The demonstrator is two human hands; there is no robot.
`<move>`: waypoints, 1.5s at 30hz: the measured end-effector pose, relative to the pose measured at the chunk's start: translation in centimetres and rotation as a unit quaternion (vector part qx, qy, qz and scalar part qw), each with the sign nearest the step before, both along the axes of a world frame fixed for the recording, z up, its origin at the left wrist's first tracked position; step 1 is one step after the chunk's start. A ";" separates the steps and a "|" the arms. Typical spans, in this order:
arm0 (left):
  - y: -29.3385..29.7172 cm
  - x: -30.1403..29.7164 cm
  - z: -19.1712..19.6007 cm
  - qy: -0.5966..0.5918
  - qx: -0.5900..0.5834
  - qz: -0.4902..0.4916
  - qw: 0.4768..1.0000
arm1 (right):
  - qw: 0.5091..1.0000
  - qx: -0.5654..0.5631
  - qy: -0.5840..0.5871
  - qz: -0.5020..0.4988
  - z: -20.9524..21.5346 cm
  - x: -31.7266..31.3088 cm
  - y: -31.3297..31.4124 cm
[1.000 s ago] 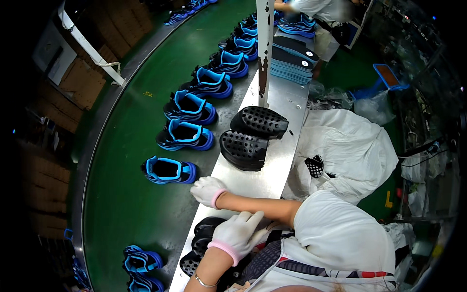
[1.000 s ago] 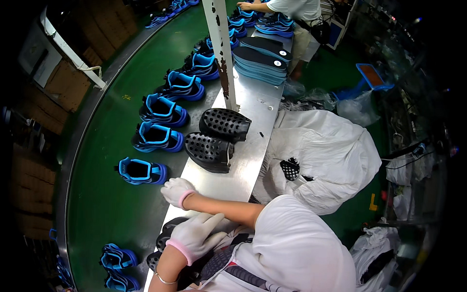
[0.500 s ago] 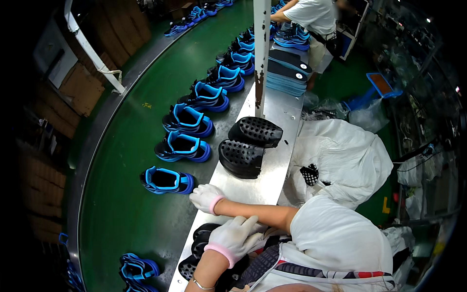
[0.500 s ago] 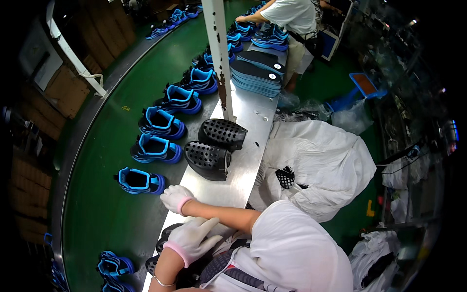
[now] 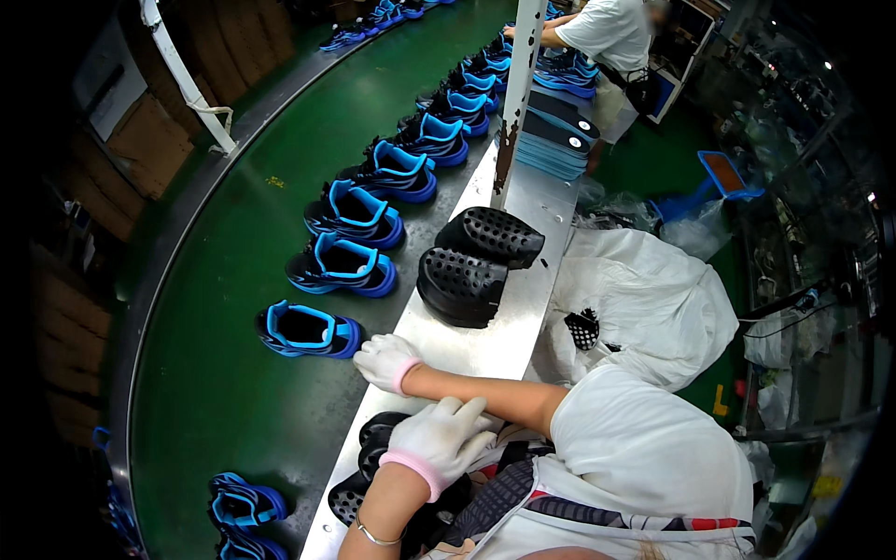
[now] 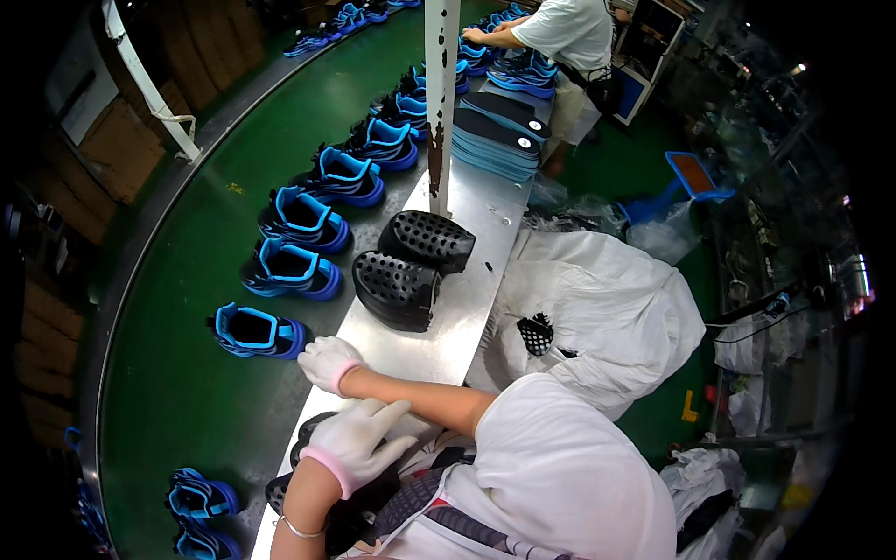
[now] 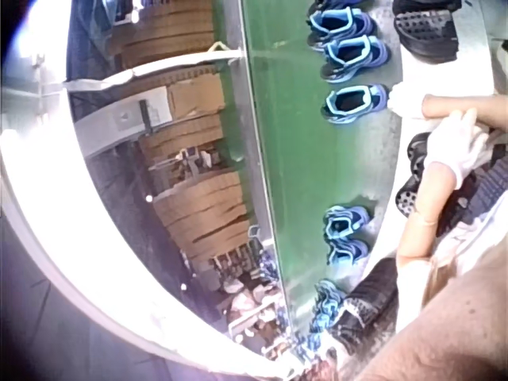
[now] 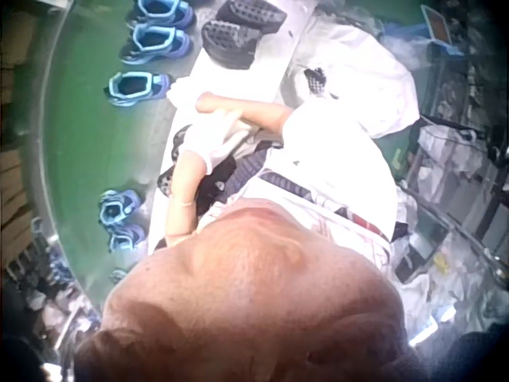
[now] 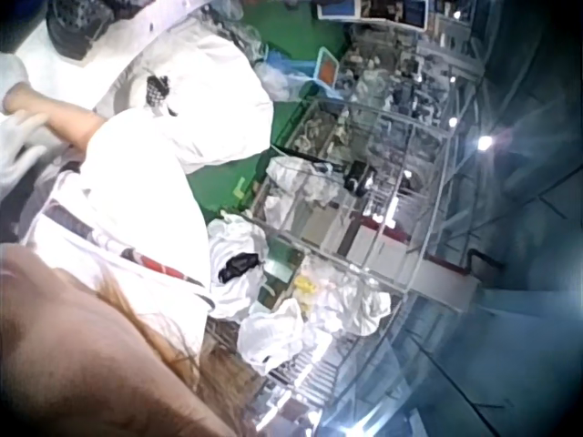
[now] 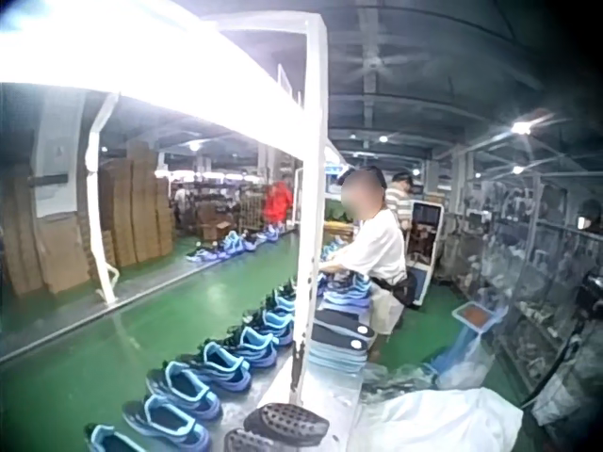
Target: The person assembles shoes by taking a black rubber sole component and fitting it onto the bottom of a blue and black shoe upper, handling them one at a time.
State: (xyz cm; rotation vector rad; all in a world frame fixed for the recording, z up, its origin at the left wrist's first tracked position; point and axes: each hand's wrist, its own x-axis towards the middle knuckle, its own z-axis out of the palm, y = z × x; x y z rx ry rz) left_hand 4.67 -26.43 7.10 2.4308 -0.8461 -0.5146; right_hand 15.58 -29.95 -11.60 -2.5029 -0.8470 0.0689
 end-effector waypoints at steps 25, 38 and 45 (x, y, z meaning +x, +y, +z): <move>0.4 -0.2 -0.6 -0.001 -0.034 -0.001 0.999 | 0.997 0.045 -0.055 -0.007 -1.5 0.1 -0.2; 0.7 0.1 -0.8 0.038 0.006 -0.003 0.999 | 0.999 0.031 -0.038 -0.008 -1.6 0.4 0.1; 0.6 0.0 -0.7 0.045 0.014 -0.002 0.999 | 0.999 0.031 -0.033 -0.013 -1.3 0.3 0.0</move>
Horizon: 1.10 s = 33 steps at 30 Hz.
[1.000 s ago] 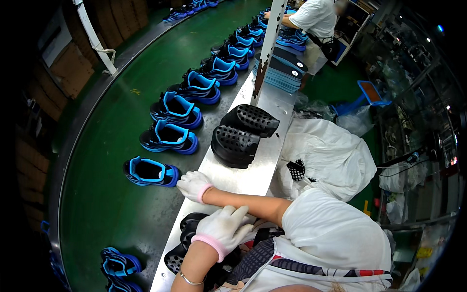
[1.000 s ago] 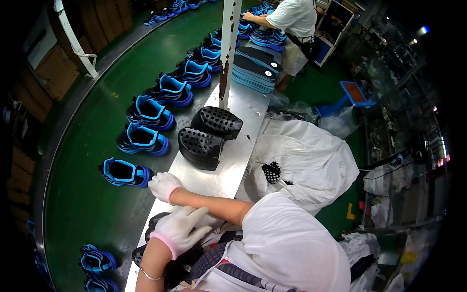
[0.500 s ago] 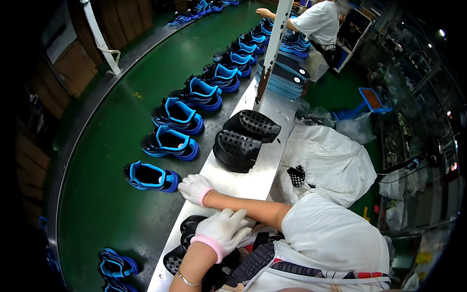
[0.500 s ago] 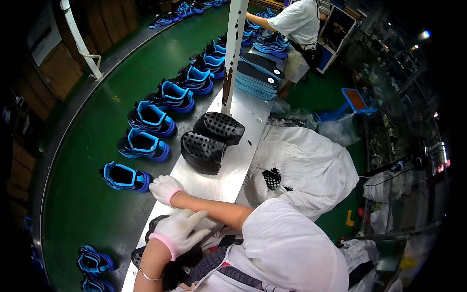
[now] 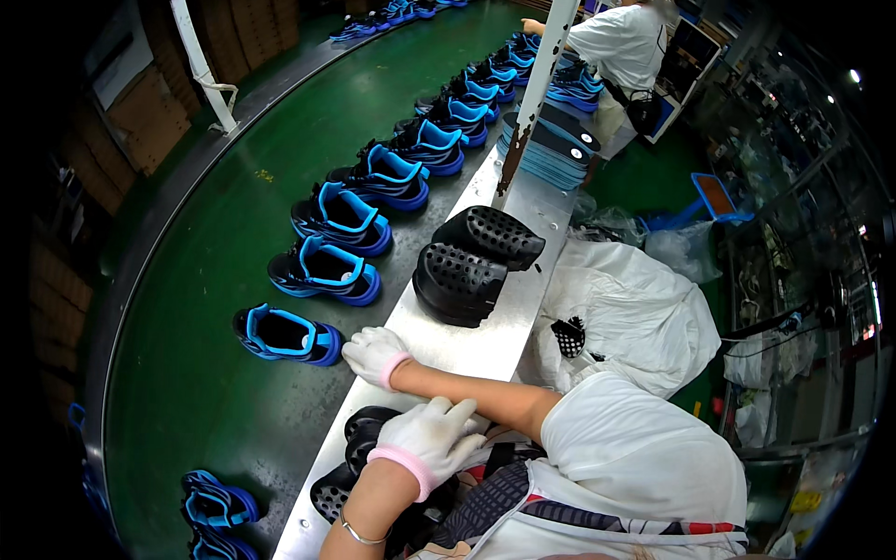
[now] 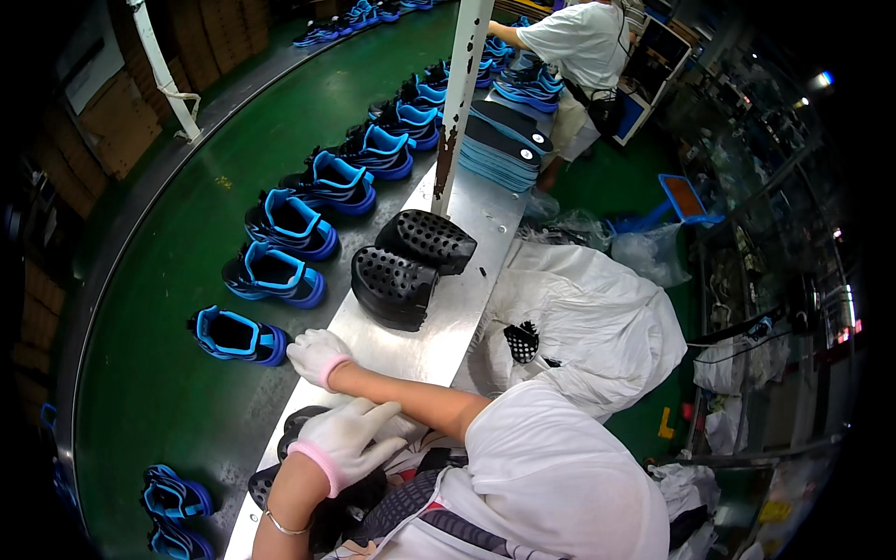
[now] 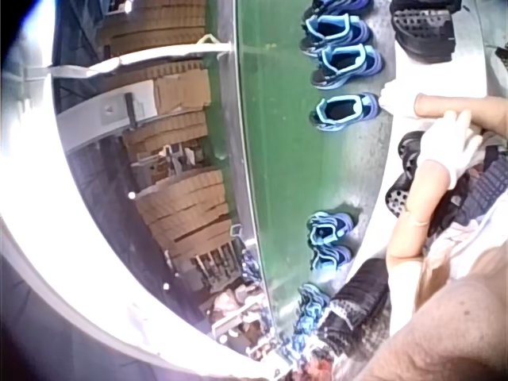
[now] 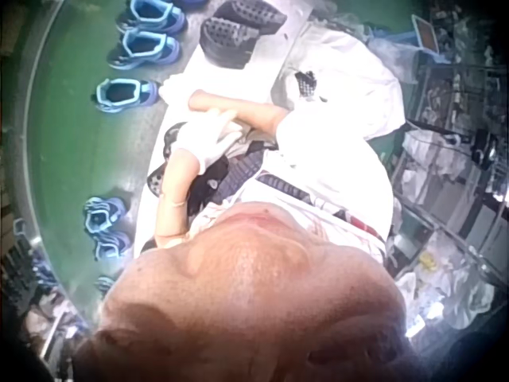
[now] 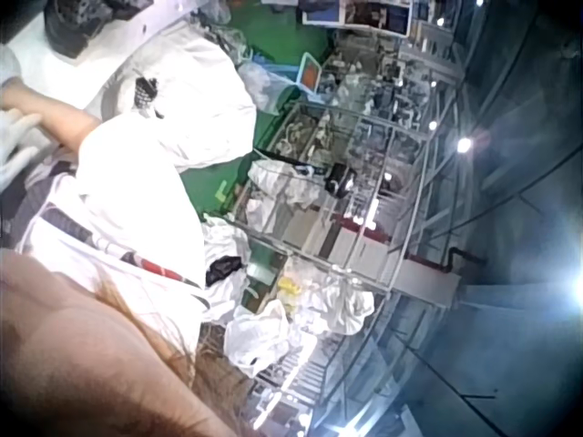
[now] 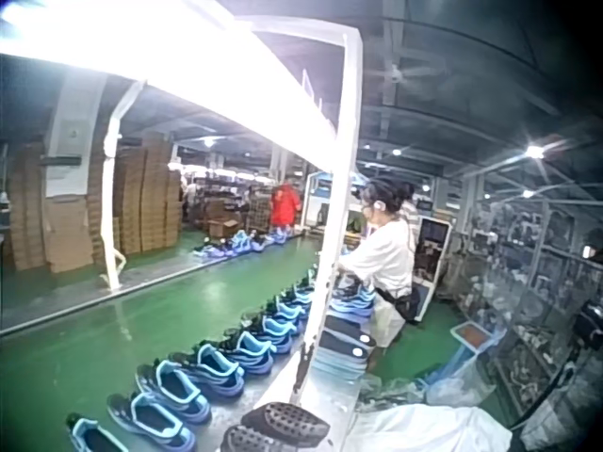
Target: The person assembles shoes by taking a black rubber sole component and fitting it onto the bottom of a blue and black shoe upper, handling them one at a time.
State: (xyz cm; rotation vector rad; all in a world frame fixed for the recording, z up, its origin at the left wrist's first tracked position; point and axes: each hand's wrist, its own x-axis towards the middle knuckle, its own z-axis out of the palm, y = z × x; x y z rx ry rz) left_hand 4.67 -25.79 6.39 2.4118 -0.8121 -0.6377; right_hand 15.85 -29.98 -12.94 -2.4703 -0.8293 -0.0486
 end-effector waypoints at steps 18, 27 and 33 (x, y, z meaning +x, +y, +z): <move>-0.2 0.0 -0.5 0.001 0.015 -0.005 1.000 | 1.000 -0.003 -0.026 0.009 0.1 0.1 -1.0; 0.3 0.0 -0.9 -0.003 0.027 -0.010 1.000 | 0.999 0.002 -0.040 0.006 -0.7 0.1 0.1; -0.4 1.2 -1.4 0.021 0.050 -0.009 0.998 | 0.999 0.016 -0.050 0.000 -0.6 1.0 -1.0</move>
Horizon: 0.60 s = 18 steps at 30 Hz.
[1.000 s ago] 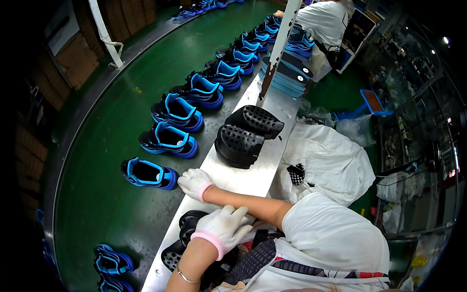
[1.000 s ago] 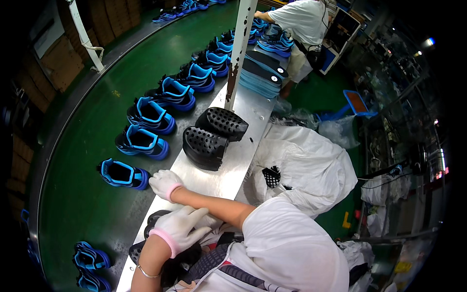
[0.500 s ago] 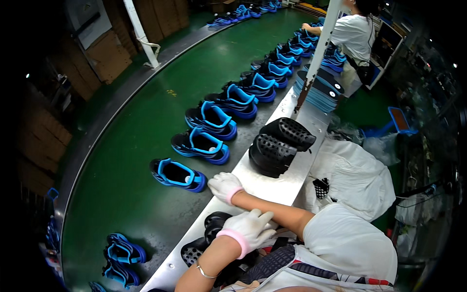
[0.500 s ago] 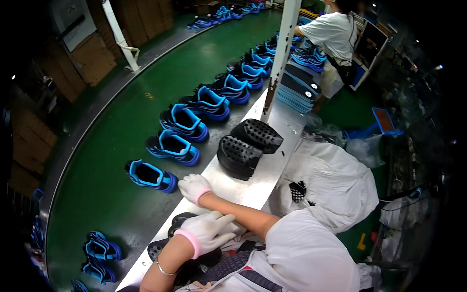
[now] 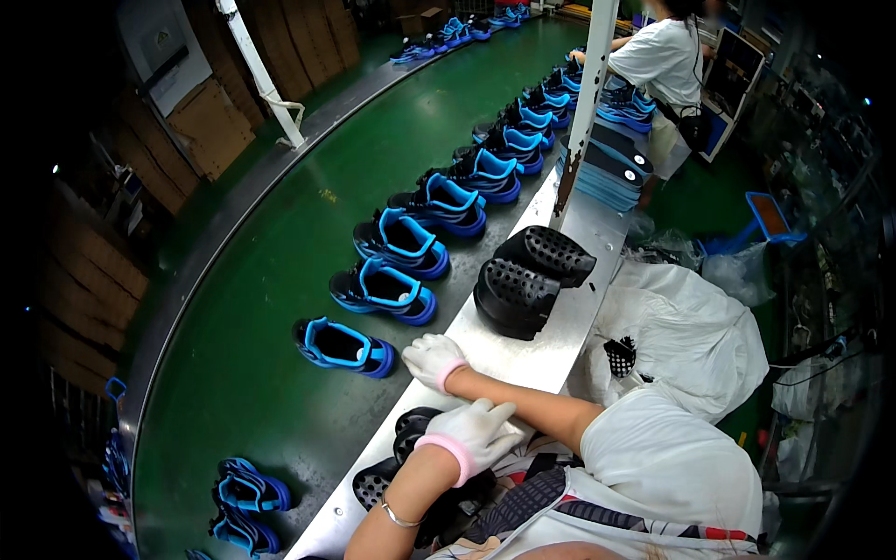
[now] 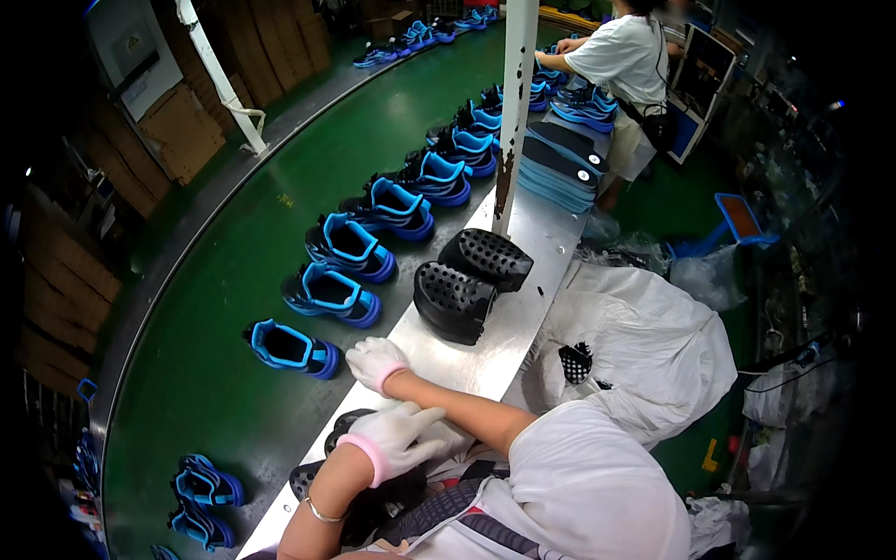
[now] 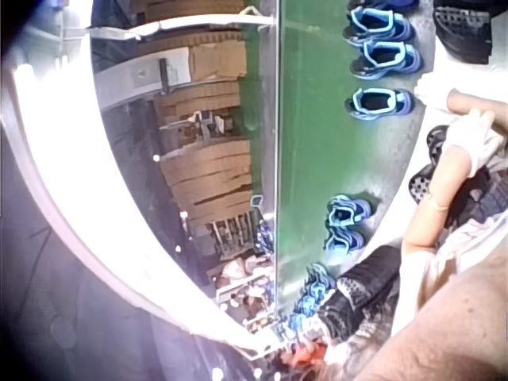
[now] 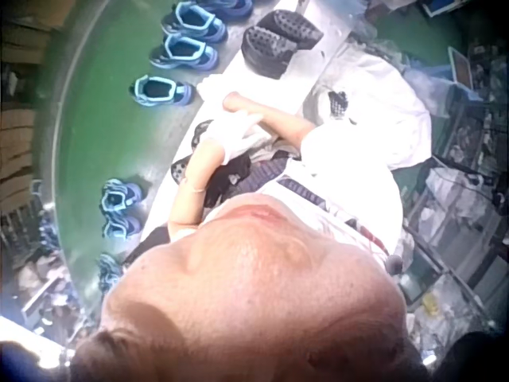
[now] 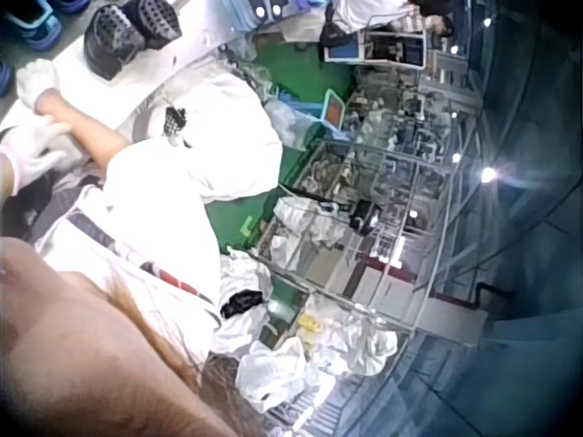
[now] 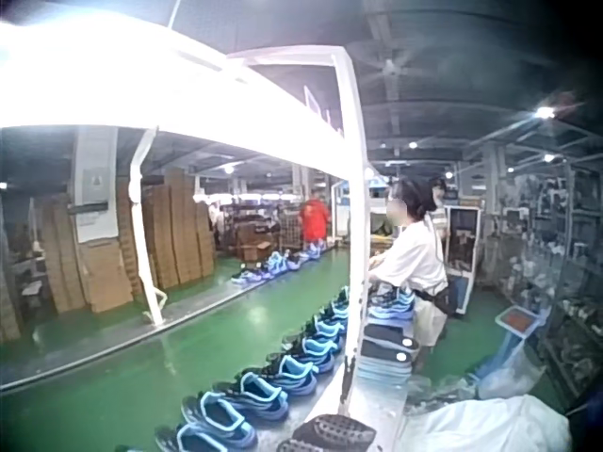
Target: The person assembles shoes by taking a black rubber sole component and fitting it onto the bottom of a blue and black shoe upper, handling them one at a time.
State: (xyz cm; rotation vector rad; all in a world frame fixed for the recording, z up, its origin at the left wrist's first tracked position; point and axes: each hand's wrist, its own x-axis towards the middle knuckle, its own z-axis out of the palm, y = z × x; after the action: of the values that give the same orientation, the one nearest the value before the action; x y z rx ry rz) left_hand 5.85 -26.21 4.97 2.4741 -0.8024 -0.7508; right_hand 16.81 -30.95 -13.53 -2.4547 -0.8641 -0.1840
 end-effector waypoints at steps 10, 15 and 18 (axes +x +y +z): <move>0.6 -1.0 -0.7 -0.035 -0.044 0.010 0.998 | 0.998 -0.042 0.038 0.012 0.5 -0.4 0.5; 0.5 -1.2 -0.5 -0.034 -0.029 0.005 0.999 | 0.999 -0.026 0.033 0.002 -0.2 -0.4 0.6; 0.6 -1.0 -0.7 -0.042 -0.034 0.005 0.999 | 0.999 -0.039 0.037 0.003 0.1 -0.3 0.5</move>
State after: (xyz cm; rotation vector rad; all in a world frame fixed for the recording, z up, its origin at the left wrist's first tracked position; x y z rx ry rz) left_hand 4.82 -25.64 4.31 2.4611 -0.8307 -0.6104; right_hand 16.50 -30.44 -13.47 -2.5141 -0.8604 -0.0569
